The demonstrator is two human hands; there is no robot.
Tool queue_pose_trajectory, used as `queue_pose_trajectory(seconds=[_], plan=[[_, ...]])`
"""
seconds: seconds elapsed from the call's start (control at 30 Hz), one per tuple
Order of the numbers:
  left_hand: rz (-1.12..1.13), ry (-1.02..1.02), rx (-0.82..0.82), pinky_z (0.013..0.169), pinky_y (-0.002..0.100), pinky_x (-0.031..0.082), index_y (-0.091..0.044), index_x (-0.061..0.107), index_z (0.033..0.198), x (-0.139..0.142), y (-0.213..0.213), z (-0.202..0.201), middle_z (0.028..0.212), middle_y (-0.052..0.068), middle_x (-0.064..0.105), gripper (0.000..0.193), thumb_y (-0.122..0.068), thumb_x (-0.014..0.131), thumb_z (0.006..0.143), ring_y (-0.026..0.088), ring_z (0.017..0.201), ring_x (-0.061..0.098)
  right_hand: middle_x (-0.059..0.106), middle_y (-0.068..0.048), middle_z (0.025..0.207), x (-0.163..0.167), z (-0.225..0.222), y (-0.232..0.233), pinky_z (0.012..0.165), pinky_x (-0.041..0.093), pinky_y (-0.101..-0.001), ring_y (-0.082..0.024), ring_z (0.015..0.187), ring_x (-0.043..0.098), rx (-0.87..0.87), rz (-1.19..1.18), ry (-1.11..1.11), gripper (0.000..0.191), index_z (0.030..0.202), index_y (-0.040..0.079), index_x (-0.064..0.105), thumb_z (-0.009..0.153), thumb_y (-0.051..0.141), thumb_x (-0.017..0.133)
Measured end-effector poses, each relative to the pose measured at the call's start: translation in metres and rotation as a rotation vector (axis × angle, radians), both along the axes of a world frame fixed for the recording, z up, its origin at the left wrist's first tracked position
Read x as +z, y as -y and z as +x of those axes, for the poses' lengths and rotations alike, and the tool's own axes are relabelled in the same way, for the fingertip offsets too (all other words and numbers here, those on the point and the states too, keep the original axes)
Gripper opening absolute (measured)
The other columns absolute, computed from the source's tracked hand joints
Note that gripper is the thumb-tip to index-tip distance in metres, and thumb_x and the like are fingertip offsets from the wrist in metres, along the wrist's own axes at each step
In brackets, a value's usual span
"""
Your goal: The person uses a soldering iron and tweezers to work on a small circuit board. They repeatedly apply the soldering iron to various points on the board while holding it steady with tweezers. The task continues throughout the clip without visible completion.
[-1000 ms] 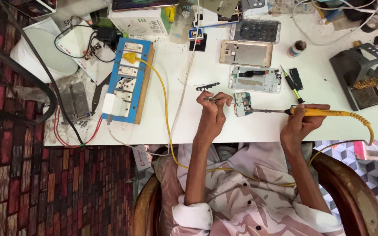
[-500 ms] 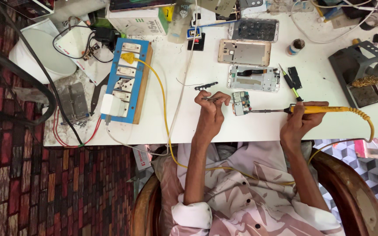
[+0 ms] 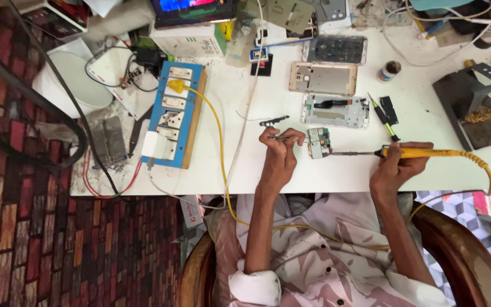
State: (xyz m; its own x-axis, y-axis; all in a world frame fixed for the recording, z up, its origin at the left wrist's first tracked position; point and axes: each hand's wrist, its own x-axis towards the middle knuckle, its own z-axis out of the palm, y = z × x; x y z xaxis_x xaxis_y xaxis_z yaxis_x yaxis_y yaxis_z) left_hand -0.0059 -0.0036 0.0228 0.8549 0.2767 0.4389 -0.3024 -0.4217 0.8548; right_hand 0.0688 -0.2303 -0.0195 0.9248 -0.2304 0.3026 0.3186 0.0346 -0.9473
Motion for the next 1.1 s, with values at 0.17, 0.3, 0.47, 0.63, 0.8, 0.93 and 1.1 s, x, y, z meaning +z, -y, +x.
queue_pose_trajectory(seconds=[0.17, 0.3, 0.47, 0.63, 0.8, 0.93, 1.1], plan=[[-0.064, -0.040, -0.015, 0.104, 0.034, 0.038, -0.007, 0.010, 0.112, 0.0031, 0.0012, -0.0010, 0.093, 0.009, 0.062, 0.028, 0.007, 0.034, 0.109, 0.022, 0.081, 0.058, 0.053, -0.005, 0.091, 0.0041, -0.0042, -0.0006, 0.068, 0.043, -0.0228, -0.009, 0.077, 0.051, -0.051, -0.159, 0.089, 0.013, 0.117, -0.003, 0.044, 0.112, -0.001, 0.055], [-0.001, 0.000, 0.004, 0.106, 0.035, 0.035, -0.007, 0.010, 0.112, 0.0032, 0.0025, -0.0017, 0.092, 0.010, 0.062, 0.028, 0.008, 0.033, 0.107, 0.023, 0.080, 0.057, 0.049, -0.005, 0.086, 0.0080, -0.0053, -0.0010, 0.068, 0.042, -0.0255, -0.010, 0.075, 0.049, -0.097, -0.207, 0.040, 0.015, 0.102, -0.001, 0.045, 0.109, 0.001, 0.058], [-0.004, 0.007, -0.013, 0.107, 0.034, 0.034, -0.008, 0.010, 0.111, 0.0042, 0.0010, -0.0009, 0.092, 0.010, 0.062, 0.029, 0.009, 0.032, 0.106, 0.023, 0.080, 0.058, 0.049, -0.005, 0.086, 0.0084, -0.0055, -0.0023, 0.066, 0.042, -0.0238, -0.009, 0.073, 0.049, -0.080, -0.179, 0.075, 0.017, 0.101, 0.000, 0.046, 0.111, 0.001, 0.060], [0.006, -0.003, -0.004, 0.106, 0.034, 0.035, -0.008, 0.010, 0.111, 0.0040, 0.0014, -0.0007, 0.092, 0.010, 0.062, 0.031, 0.011, 0.034, 0.106, 0.023, 0.079, 0.056, 0.050, -0.004, 0.085, 0.0072, -0.0048, -0.0013, 0.063, 0.041, -0.0233, -0.008, 0.069, 0.048, -0.073, -0.140, 0.059, 0.018, 0.099, 0.000, 0.045, 0.110, 0.000, 0.060], [-0.024, 0.014, -0.005, 0.106, 0.035, 0.035, -0.008, 0.011, 0.113, 0.0021, 0.0025, -0.0018, 0.092, 0.011, 0.061, 0.032, 0.012, 0.034, 0.106, 0.024, 0.081, 0.057, 0.051, -0.004, 0.081, 0.0058, -0.0041, -0.0021, 0.060, 0.040, -0.0236, -0.009, 0.071, 0.047, -0.086, -0.143, 0.065, 0.019, 0.096, 0.000, 0.045, 0.109, -0.001, 0.059], [-0.024, -0.010, -0.023, 0.106, 0.035, 0.034, -0.008, 0.010, 0.112, 0.0019, 0.0017, -0.0024, 0.092, 0.010, 0.062, 0.031, 0.012, 0.033, 0.105, 0.023, 0.078, 0.056, 0.050, -0.003, 0.086, 0.0041, -0.0054, -0.0004, 0.066, 0.043, -0.0234, -0.008, 0.072, 0.049, -0.074, -0.156, 0.059, 0.021, 0.097, -0.002, 0.044, 0.113, 0.000, 0.058], [-0.024, 0.004, -0.022, 0.105, 0.034, 0.035, -0.008, 0.010, 0.112, 0.0027, 0.0010, -0.0023, 0.092, 0.010, 0.062, 0.031, 0.011, 0.033, 0.107, 0.023, 0.079, 0.056, 0.050, -0.005, 0.084, 0.0038, -0.0064, -0.0003, 0.065, 0.040, -0.0261, -0.009, 0.070, 0.047, -0.107, -0.170, 0.067, 0.020, 0.096, -0.001, 0.045, 0.109, 0.002, 0.059]])
